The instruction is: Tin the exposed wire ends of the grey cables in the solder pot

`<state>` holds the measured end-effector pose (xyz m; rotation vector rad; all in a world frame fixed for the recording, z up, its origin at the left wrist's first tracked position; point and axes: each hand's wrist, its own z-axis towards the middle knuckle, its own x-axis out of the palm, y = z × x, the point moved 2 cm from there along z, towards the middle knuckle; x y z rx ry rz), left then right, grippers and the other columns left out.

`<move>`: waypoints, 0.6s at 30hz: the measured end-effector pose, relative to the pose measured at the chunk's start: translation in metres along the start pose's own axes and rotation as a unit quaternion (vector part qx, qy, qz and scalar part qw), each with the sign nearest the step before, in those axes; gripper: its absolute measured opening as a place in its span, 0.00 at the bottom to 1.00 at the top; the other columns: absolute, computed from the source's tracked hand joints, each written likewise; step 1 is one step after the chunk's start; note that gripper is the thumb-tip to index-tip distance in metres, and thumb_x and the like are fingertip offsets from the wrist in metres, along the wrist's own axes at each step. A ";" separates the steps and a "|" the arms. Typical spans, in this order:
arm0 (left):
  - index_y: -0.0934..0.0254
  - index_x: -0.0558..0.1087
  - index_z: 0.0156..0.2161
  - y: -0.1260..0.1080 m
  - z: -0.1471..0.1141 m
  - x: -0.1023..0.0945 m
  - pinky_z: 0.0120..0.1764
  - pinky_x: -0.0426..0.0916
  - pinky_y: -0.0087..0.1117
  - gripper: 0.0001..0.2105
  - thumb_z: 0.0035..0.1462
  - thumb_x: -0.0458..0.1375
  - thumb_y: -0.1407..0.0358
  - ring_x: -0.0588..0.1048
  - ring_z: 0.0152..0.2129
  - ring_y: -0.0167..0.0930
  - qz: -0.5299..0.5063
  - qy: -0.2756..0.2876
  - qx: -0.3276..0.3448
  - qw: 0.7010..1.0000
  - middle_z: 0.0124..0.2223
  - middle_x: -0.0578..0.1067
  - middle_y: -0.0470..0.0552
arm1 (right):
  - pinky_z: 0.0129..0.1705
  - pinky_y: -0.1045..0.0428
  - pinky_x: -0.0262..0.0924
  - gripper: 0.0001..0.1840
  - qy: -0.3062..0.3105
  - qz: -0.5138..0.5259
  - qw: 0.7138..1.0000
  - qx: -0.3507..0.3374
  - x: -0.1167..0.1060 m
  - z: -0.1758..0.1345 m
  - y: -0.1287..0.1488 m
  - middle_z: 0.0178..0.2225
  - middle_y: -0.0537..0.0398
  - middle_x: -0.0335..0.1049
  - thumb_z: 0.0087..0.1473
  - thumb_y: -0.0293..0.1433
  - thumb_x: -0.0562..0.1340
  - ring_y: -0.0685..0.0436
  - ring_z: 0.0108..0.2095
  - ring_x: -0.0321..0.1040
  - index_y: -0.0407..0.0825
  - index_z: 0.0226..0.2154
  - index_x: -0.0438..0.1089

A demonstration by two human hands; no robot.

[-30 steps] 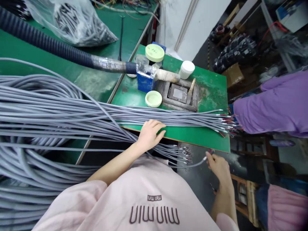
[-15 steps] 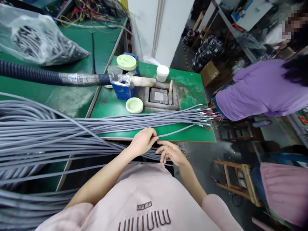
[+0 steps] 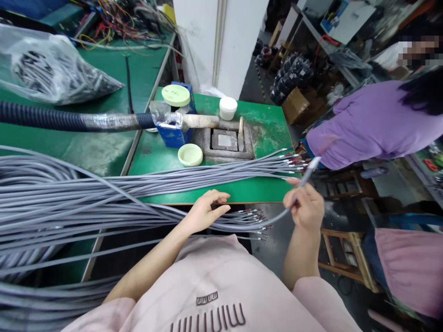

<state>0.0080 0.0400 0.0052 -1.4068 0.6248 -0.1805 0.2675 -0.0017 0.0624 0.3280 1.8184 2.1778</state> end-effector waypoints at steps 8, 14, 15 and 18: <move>0.66 0.77 0.35 -0.008 -0.006 0.011 0.36 0.66 0.31 0.13 0.48 0.64 0.59 0.72 0.26 0.27 -0.367 -0.033 -0.101 0.924 0.28 0.75 0.48 | 0.25 0.57 0.55 0.14 0.348 -0.198 0.913 0.085 0.089 -0.052 -0.016 0.15 0.63 0.62 0.58 0.32 0.53 0.54 0.18 0.60 0.47 0.40 0.72; 0.65 0.79 0.30 0.005 -0.013 0.005 0.35 0.65 0.27 0.10 0.44 0.67 0.60 0.71 0.26 0.25 -0.413 -0.134 -0.115 0.893 0.31 0.78 0.49 | 0.24 0.57 0.55 0.13 0.385 -0.218 0.895 0.064 0.097 -0.054 -0.021 0.16 0.63 0.64 0.58 0.33 0.53 0.53 0.18 0.62 0.46 0.39 0.71; 0.65 0.79 0.31 0.006 -0.014 0.006 0.34 0.65 0.27 0.10 0.45 0.67 0.60 0.71 0.26 0.25 -0.417 -0.125 -0.112 0.893 0.30 0.77 0.48 | 0.24 0.57 0.55 0.13 0.389 -0.217 0.893 0.062 0.096 -0.054 -0.021 0.16 0.62 0.65 0.58 0.33 0.53 0.53 0.18 0.62 0.47 0.38 0.71; 0.67 0.79 0.31 0.003 -0.016 0.010 0.31 0.65 0.28 0.12 0.45 0.67 0.59 0.70 0.22 0.25 -0.429 -0.068 -0.108 0.894 0.23 0.74 0.47 | 0.25 0.57 0.55 0.12 0.389 -0.211 0.895 0.048 0.098 -0.055 -0.024 0.16 0.62 0.66 0.58 0.33 0.53 0.54 0.18 0.62 0.47 0.34 0.71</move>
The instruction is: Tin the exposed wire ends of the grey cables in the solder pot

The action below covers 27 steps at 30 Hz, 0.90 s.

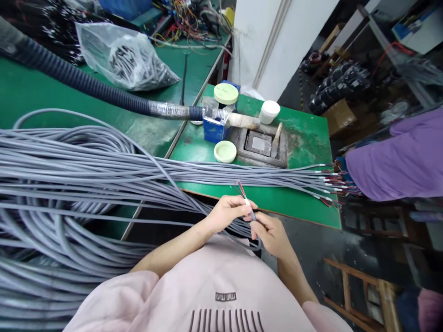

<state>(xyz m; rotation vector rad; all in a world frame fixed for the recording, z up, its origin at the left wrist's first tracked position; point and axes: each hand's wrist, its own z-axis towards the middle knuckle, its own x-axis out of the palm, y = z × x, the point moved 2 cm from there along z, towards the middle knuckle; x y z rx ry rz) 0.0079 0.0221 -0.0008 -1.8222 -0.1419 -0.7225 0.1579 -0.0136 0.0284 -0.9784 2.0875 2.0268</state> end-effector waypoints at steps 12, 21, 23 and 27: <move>0.65 0.72 0.29 -0.010 0.001 -0.008 0.29 0.62 0.23 0.09 0.45 0.67 0.65 0.66 0.22 0.21 -0.069 -0.132 0.114 0.982 0.25 0.70 0.43 | 0.26 0.59 0.54 0.12 -0.078 -0.056 0.995 0.005 0.007 0.002 0.004 0.16 0.63 0.63 0.60 0.34 0.54 0.55 0.19 0.61 0.48 0.30 0.69; 0.65 0.71 0.27 -0.012 0.000 -0.005 0.28 0.62 0.23 0.08 0.45 0.66 0.65 0.66 0.21 0.21 -0.106 -0.149 0.115 0.976 0.24 0.71 0.43 | 0.29 0.57 0.56 0.12 -0.076 -0.042 0.996 -0.008 0.010 0.004 0.000 0.18 0.62 0.64 0.60 0.34 0.53 0.53 0.21 0.62 0.48 0.30 0.69; 0.64 0.71 0.28 -0.011 0.001 -0.004 0.29 0.62 0.23 0.08 0.45 0.66 0.64 0.66 0.21 0.21 -0.111 -0.143 0.119 0.976 0.23 0.70 0.42 | 0.31 0.56 0.58 0.11 -0.078 -0.015 0.997 -0.011 0.011 0.003 -0.003 0.21 0.60 0.66 0.60 0.34 0.53 0.52 0.24 0.64 0.49 0.32 0.69; 0.64 0.70 0.28 -0.011 0.002 0.001 0.29 0.63 0.24 0.07 0.47 0.64 0.64 0.68 0.24 0.22 -0.089 -0.137 0.146 0.976 0.28 0.72 0.44 | 0.28 0.55 0.58 0.08 -0.141 0.070 0.987 0.009 0.016 0.008 -0.007 0.22 0.61 0.65 0.58 0.35 0.56 0.52 0.23 0.62 0.50 0.38 0.67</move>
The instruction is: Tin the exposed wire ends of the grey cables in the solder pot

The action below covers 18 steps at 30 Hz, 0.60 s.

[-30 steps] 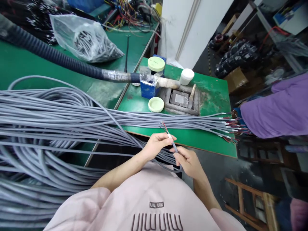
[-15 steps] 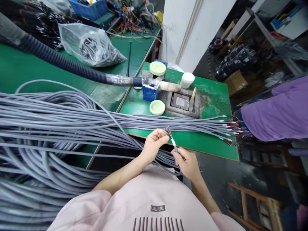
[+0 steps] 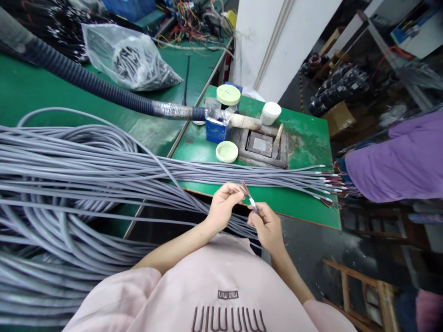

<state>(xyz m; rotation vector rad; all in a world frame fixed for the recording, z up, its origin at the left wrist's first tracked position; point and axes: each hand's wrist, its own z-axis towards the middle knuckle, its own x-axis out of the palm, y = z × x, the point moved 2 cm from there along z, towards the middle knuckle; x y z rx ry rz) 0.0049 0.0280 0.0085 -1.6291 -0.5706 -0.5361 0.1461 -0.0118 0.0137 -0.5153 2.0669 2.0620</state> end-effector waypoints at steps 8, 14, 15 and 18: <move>0.64 0.67 0.28 0.006 0.002 0.017 0.29 0.64 0.24 0.07 0.49 0.61 0.66 0.69 0.25 0.22 -0.039 -0.007 0.012 0.999 0.33 0.73 0.45 | 0.14 0.58 0.40 0.17 0.040 0.360 0.928 0.086 0.016 0.016 -0.001 0.11 0.70 0.46 0.54 0.46 0.59 0.56 0.11 0.40 0.51 0.28 0.63; 0.65 0.66 0.27 0.010 0.004 0.020 0.28 0.62 0.24 0.06 0.48 0.60 0.68 0.68 0.24 0.21 -0.067 -0.027 -0.021 0.997 0.33 0.72 0.45 | 0.13 0.60 0.39 0.14 0.097 0.444 0.882 0.128 0.015 0.017 -0.001 0.11 0.71 0.41 0.54 0.44 0.60 0.58 0.11 0.33 0.50 0.27 0.63; 0.65 0.66 0.27 0.010 0.004 0.020 0.28 0.62 0.24 0.06 0.48 0.60 0.68 0.68 0.24 0.21 -0.064 -0.029 -0.019 0.997 0.33 0.73 0.45 | 0.13 0.60 0.38 0.15 0.098 0.444 0.881 0.133 0.015 0.017 -0.001 0.11 0.71 0.40 0.54 0.44 0.60 0.58 0.11 0.32 0.50 0.27 0.63; 0.64 0.67 0.27 0.008 0.005 0.019 0.28 0.62 0.24 0.05 0.48 0.61 0.68 0.68 0.24 0.22 -0.025 -0.036 0.014 0.999 0.32 0.73 0.45 | 0.12 0.59 0.38 0.16 0.089 0.420 0.891 0.145 0.016 0.017 -0.002 0.11 0.72 0.39 0.53 0.46 0.60 0.57 0.11 0.32 0.51 0.27 0.62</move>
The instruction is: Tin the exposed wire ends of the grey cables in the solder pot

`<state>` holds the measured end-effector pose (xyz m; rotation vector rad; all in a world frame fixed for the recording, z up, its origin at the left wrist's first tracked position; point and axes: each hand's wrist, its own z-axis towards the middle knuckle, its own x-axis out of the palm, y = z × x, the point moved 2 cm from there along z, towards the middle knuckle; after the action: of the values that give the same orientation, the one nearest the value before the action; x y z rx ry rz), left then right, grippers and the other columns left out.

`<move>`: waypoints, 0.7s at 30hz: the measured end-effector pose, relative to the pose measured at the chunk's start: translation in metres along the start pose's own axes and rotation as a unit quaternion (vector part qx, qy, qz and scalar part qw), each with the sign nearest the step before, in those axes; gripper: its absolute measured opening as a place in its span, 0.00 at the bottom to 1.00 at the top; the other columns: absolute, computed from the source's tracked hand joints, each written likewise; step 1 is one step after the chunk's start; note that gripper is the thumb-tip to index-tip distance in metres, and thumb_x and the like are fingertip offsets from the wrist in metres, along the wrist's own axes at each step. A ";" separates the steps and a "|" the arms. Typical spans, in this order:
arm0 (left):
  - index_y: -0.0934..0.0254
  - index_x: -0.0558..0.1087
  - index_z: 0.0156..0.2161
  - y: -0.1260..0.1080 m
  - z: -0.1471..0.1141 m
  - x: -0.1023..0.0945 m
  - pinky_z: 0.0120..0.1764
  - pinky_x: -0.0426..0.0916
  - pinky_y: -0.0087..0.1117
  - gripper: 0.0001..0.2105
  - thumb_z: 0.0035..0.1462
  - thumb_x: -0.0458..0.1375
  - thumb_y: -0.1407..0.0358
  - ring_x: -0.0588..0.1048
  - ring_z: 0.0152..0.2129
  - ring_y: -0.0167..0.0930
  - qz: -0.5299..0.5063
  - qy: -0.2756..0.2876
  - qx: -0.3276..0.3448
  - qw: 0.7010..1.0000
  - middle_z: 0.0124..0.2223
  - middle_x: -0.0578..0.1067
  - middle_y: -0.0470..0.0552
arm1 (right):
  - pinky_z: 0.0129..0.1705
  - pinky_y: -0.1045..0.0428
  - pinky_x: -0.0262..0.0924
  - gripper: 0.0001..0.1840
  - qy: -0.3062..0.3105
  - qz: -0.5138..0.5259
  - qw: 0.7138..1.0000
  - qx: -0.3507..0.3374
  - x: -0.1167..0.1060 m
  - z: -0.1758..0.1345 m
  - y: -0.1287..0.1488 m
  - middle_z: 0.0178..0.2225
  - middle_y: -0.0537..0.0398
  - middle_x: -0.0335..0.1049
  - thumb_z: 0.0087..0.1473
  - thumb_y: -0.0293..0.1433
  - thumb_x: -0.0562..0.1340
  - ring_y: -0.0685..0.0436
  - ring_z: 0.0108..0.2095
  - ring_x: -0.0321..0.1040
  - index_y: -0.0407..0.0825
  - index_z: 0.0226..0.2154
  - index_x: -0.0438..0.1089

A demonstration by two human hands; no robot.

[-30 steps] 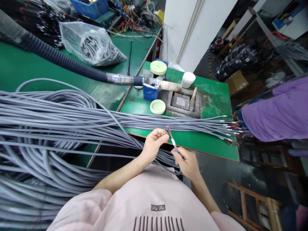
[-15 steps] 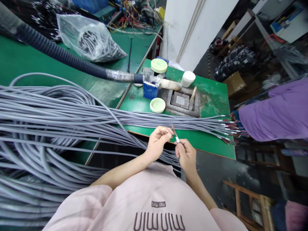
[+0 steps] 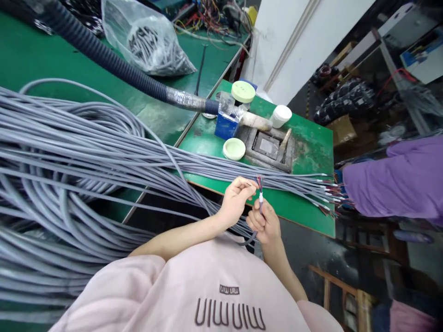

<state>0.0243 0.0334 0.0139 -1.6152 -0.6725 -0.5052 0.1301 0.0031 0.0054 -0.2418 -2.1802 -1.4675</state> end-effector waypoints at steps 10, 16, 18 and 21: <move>0.63 0.67 0.27 0.001 0.007 -0.004 0.26 0.60 0.23 0.06 0.49 0.61 0.67 0.63 0.20 0.21 0.032 -0.007 0.029 0.999 0.23 0.66 0.41 | 0.13 0.59 0.38 0.19 -0.022 -0.025 0.999 -0.001 0.002 0.005 -0.004 0.10 0.72 0.43 0.50 0.48 0.62 0.57 0.10 0.34 0.51 0.26 0.62; 0.64 0.68 0.30 0.001 0.008 -0.005 0.26 0.60 0.22 0.06 0.49 0.62 0.66 0.64 0.20 0.20 0.024 0.008 0.029 0.999 0.24 0.67 0.41 | 0.13 0.59 0.39 0.19 -0.018 -0.019 1.000 0.003 0.001 0.006 -0.005 0.10 0.71 0.44 0.49 0.48 0.63 0.57 0.10 0.36 0.50 0.26 0.62; 0.64 0.69 0.31 0.000 0.008 -0.005 0.26 0.60 0.22 0.07 0.48 0.63 0.66 0.64 0.20 0.20 0.020 0.006 0.031 0.999 0.25 0.67 0.41 | 0.13 0.59 0.38 0.18 -0.018 -0.017 1.000 0.008 0.001 0.006 -0.005 0.10 0.71 0.44 0.49 0.48 0.63 0.57 0.10 0.36 0.50 0.26 0.62; 0.64 0.69 0.31 -0.002 0.009 -0.005 0.27 0.60 0.22 0.08 0.47 0.64 0.66 0.65 0.21 0.20 0.020 -0.002 0.037 0.999 0.25 0.68 0.41 | 0.14 0.59 0.38 0.19 -0.021 -0.029 0.999 0.012 0.001 0.006 -0.005 0.10 0.71 0.43 0.50 0.48 0.62 0.57 0.11 0.36 0.51 0.26 0.62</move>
<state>0.0188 0.0413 0.0103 -1.5581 -0.6521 -0.4434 0.1252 0.0066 0.0000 -0.2054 -2.2542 -1.4787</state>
